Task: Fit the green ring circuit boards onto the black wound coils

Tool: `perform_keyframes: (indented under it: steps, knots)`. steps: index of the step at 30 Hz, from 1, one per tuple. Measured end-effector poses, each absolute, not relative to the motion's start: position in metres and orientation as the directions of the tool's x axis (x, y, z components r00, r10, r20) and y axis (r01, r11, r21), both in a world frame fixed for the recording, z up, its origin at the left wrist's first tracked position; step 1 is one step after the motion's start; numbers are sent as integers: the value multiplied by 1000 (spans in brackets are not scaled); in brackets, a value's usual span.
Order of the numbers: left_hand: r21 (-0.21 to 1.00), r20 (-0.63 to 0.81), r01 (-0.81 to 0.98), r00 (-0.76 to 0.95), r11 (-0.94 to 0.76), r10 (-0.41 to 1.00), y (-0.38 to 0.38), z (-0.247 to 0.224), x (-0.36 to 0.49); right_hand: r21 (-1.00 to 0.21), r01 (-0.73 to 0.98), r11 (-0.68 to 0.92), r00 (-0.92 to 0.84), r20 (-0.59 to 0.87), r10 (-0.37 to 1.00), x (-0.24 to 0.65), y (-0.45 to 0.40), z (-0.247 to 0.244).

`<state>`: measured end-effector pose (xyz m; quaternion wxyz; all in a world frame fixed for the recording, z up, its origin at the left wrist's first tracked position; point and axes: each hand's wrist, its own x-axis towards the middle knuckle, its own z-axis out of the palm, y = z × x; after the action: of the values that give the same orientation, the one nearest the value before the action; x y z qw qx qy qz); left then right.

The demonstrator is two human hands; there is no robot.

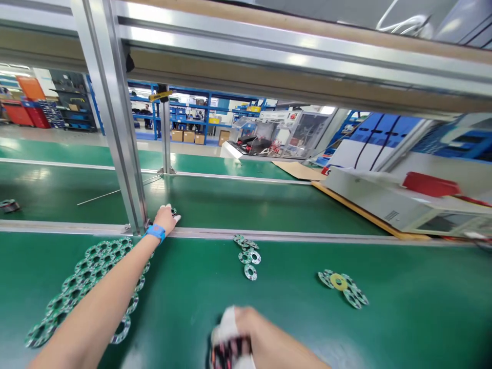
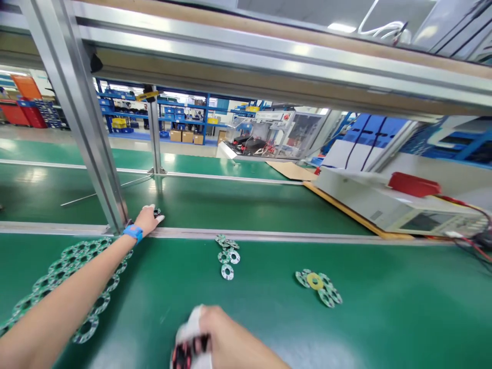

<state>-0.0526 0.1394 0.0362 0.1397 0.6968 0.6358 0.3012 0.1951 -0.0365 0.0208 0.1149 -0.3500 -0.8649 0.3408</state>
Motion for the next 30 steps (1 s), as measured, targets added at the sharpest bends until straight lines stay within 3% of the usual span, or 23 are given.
perform_keyframes:
  steps: [3,5,7,10,13,16,18,22,27,30]
  knots:
    - [609,202,759,133,-230,970,96,21,-41,-776,558,294,-475,-8,880,194,-16,10]
    - [639,144,707,275,-301,951,52,10,-25,-813,549,192,-344,-11,939,190,-13,2]
    - [725,87,579,460,-373,884,13,2,-10,-833,526,173,-333,-14,943,186,-15,-3]
    - [827,102,431,515,-360,851,-18,-4,7,-794,556,244,-333,57,941,183,-22,-4]
    - [855,119,398,474,-333,872,-21,-6,12,-679,590,437,-389,235,891,185,-25,-3]
    - [845,77,436,474,-310,877,-15,-7,10,-511,528,679,-531,426,733,191,-21,-1]
    - [829,62,458,494,-321,867,-12,-7,8,-409,473,780,-616,479,625,196,-17,1]
    - [800,99,460,532,-385,841,-12,-3,7,-253,438,862,-755,417,506,202,-15,9]
    - [769,138,459,560,-445,817,-13,3,8,-1,354,935,-911,226,345,192,-32,14]
    - [766,127,481,536,-426,834,-14,2,9,-2,335,942,-928,171,331,187,-42,16]
